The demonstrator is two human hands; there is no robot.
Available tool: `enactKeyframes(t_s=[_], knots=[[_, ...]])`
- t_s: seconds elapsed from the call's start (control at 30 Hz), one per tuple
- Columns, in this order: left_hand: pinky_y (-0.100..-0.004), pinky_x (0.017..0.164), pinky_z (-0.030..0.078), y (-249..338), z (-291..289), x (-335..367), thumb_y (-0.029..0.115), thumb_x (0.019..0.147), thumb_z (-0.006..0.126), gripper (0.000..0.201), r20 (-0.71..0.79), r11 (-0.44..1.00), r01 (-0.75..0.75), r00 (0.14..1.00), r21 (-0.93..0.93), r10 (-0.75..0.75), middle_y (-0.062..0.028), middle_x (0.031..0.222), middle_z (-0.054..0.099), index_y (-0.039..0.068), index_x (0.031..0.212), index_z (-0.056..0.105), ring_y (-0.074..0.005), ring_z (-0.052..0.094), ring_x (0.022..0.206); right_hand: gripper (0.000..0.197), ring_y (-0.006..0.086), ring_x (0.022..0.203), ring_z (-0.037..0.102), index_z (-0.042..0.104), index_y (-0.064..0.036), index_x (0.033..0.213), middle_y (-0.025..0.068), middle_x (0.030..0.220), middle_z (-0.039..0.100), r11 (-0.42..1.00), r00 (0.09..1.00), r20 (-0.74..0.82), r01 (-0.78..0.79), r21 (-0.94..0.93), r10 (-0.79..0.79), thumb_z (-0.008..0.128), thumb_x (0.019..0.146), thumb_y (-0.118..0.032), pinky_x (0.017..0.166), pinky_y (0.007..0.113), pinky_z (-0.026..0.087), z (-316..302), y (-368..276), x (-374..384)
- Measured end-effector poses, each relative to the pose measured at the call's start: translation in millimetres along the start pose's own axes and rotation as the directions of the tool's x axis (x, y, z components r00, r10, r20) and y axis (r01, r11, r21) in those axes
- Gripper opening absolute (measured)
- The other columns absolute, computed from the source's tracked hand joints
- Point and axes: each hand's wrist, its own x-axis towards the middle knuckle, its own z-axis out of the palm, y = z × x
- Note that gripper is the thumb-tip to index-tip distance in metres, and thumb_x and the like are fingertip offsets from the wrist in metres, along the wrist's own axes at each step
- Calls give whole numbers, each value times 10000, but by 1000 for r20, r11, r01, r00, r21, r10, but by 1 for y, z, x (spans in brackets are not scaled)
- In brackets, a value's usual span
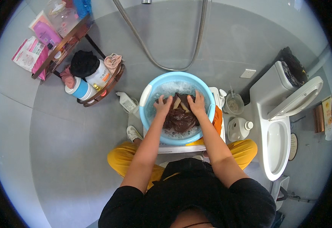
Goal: The person sits on the bathroom floor and hand-washes a dark brown cloth in a blue basin filled with soapy water. They repeatedly submerge, agitate, and wring the cloth. Later, they wash a black cloth with a yellow design using the same method.
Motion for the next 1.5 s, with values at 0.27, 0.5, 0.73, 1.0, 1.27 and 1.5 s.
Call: enactKeyframes(t_s=[0.27,0.5,0.73,1.0,1.27,1.5], knots=[[-531,1025,229,-26,22,11,480,785,587,684,-13,790,-192,969,582,245,-266,1412,137,208,1357,329,-423,161,1313,587,394,1317,168,448,-240,1291,113,1430,221,923,962,274,93,-374,14,663,752,-330,984,560,300,-18,-52,-24],[-462,1006,282,-81,41,74,440,785,570,630,-258,788,-235,859,569,443,-281,1268,414,-2,1225,485,-359,401,1193,393,380,1097,489,604,-69,1094,231,1188,515,919,885,313,-253,-302,346,472,868,-361,969,426,358,51,-6,2],[-390,880,413,-20,20,24,396,791,607,597,-21,895,129,988,-427,-152,-169,1183,517,-32,1190,490,-308,533,1017,461,336,1096,499,527,-16,1189,225,1171,538,823,860,219,-506,257,461,476,871,-345,954,372,361,87,57,12],[-360,924,399,-15,30,22,501,845,535,601,237,414,172,965,-894,109,-123,1202,508,82,1269,456,-256,500,1085,504,419,1233,347,398,-111,1332,258,1375,289,935,991,117,17,354,-62,434,892,-354,1017,413,297,22,-63,-37],[-316,767,446,12,27,-6,421,859,529,465,206,578,93,970,-811,133,-70,1046,562,61,1154,529,-195,548,905,467,431,927,528,360,-128,1259,197,1211,378,982,979,162,97,162,-123,374,911,-440,779,493,443,-12,-97,-54],[-324,714,434,-4,33,-6,318,852,537,376,-17,663,-102,991,-742,133,-85,975,583,12,1067,573,-180,556,822,372,436,920,525,498,-43,1076,241,1048,520,994,986,162,7,109,-25,393,909,-358,777,480,426,-14,-96,-42]])
